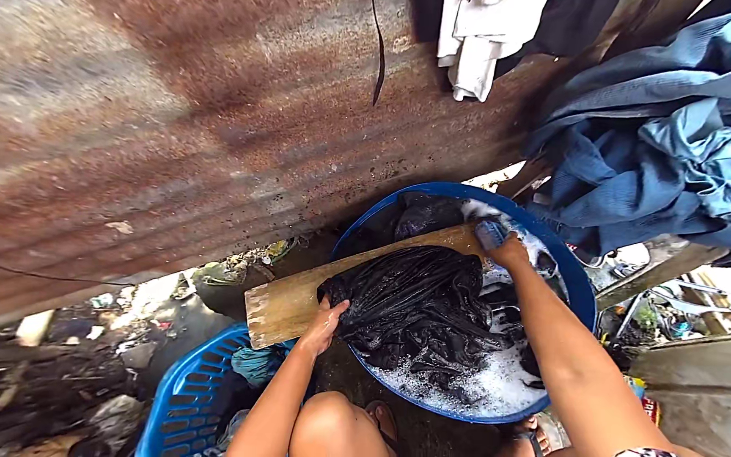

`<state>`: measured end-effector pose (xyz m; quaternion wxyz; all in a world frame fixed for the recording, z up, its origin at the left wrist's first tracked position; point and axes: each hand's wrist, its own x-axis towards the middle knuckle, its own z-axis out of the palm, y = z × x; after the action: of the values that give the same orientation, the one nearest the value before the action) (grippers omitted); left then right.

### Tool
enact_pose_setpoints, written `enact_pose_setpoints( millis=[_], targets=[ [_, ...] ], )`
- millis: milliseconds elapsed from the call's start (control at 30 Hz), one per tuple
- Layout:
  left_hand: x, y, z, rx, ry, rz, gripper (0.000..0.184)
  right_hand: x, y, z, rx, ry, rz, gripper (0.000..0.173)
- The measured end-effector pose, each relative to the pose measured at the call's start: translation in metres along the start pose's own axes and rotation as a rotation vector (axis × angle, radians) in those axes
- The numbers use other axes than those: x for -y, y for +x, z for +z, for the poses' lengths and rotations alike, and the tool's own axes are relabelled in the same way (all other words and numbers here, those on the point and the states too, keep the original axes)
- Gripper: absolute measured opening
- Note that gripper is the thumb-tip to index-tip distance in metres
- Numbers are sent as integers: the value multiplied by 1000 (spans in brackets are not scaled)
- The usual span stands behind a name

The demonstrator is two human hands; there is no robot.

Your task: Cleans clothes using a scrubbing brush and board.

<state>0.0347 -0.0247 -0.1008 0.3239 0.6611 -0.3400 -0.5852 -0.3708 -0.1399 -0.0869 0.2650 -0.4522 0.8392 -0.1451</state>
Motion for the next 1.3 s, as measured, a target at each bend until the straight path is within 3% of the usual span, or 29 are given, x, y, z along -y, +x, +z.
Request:
enact_pose_setpoints(
  millis=[133,233,300,400,533,633,733,800,867,900,967,1033,1100,1133,1200,1300],
  targets=[
    [-3,-1,-1,-36,-186,-59,58,8,-9,8,40,234,-50,80],
    [-3,-4,-7,-12,-385,-88,52,15,-16,15,56,136,27,72],
    [-2,-5,-13,3,-480,-120,52,29,-31,16,-55,73,15,85],
    [-2,-3,-19,25,-579,-169,54,82,-83,28,-223,134,-142,85],
    [-1,-4,-15,-61,-677,-178,46,170,-201,111,103,168,-515,89],
    [0,-9,-15,-188,-738,-160,43,186,-244,159,433,-72,-722,80],
    [2,1,-19,-228,-735,-177,44,127,-171,130,246,-178,-580,69],
    [-1,2,-17,-226,-718,-193,44,81,-109,87,53,-167,-370,73],
    [-2,1,-16,-211,-709,-210,45,64,-81,70,-72,-138,-172,78],
    [-1,2,-17,-211,-712,-211,46,73,-87,78,-100,-107,-125,79],
    [2,4,-17,-213,-707,-197,45,114,-144,115,-60,-20,-221,77],
    [3,5,-16,-220,-685,-170,42,153,-216,162,148,1,-450,76],
    [6,5,-18,-239,-676,-150,42,163,-240,167,330,-105,-599,73],
    [8,3,-19,-245,-672,-153,43,151,-225,155,334,-144,-592,73],
    [4,4,-18,-246,-657,-167,45,107,-161,119,159,-162,-480,75],
    [0,4,-17,-230,-643,-176,46,57,-82,63,-69,-129,-162,78]
  ],
)
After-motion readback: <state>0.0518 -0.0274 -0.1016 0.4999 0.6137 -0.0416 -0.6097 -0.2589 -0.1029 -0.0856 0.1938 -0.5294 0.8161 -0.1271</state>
